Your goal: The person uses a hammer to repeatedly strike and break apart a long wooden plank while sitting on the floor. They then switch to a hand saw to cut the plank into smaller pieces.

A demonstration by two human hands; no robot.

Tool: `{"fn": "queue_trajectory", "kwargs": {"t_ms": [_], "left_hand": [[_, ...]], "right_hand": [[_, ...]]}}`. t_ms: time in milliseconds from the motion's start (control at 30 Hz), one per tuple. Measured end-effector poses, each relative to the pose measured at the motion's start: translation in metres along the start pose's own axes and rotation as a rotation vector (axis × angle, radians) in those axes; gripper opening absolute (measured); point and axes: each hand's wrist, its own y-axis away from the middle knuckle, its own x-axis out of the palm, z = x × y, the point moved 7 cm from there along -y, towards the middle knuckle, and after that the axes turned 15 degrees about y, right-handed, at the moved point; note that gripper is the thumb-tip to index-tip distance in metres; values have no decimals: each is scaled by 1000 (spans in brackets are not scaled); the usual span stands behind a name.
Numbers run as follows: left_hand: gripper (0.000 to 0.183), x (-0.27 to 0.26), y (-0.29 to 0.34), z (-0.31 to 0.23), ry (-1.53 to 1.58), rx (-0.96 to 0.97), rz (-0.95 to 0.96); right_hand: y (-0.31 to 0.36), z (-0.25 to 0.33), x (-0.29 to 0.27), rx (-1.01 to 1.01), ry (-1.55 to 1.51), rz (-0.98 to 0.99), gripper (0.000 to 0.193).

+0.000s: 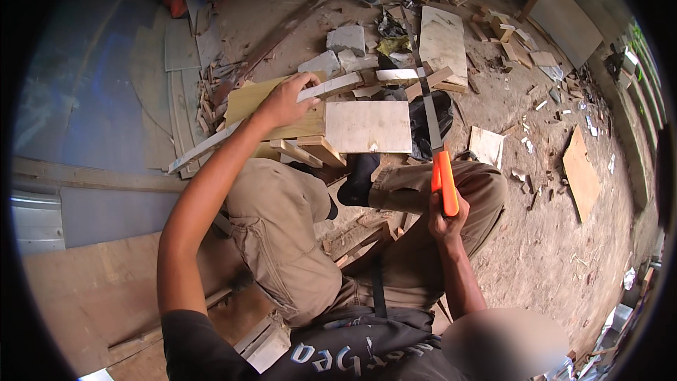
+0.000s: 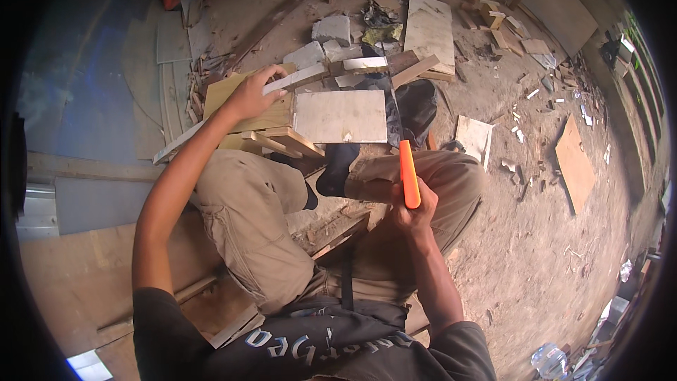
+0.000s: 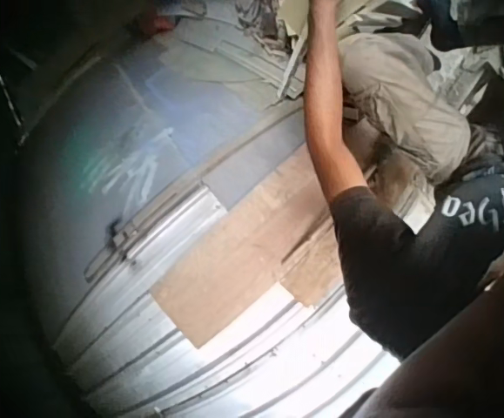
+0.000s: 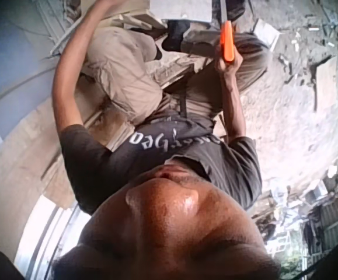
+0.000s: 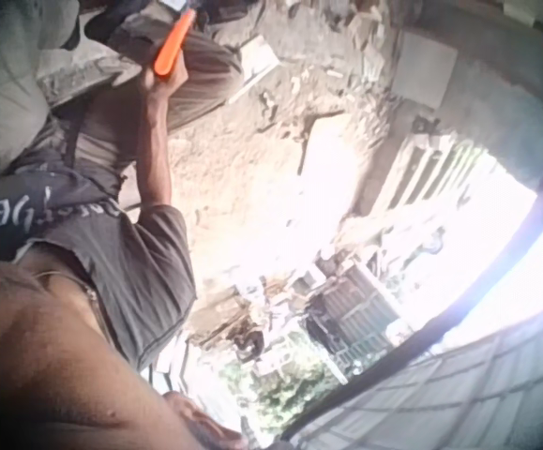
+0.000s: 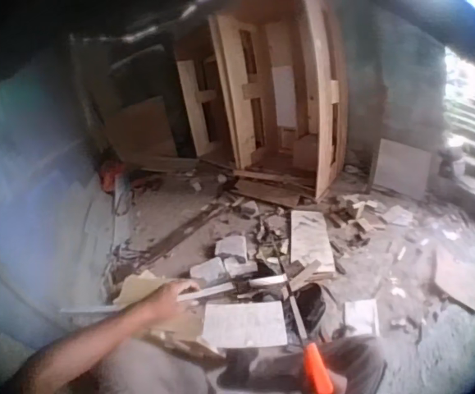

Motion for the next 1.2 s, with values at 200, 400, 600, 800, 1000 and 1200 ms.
{"fn": "queue_trajectory", "kwargs": {"t_ms": [200,400,600,800,1000,1200], "left_hand": [[29,-9,-8,14,21,0,-7],[28,-11,-13,18,-78,142,-62],[25,-10,-15,10,71,-43,-23],[24,-13,-15,22,89,-78,82],[29,-3,-9,-1,50,212,-121],[41,29,-4,-14,-120,413,-274]], "right_hand": [[8,-4,2,22,-68,-10,17],[13,6,-2,19,-137,-27,13],[35,40,6,-18,-214,8,12],[48,74,16,-40,-195,77,20],[35,87,24,-55,-145,160,15],[26,106,36,63,-132,202,14]]}}
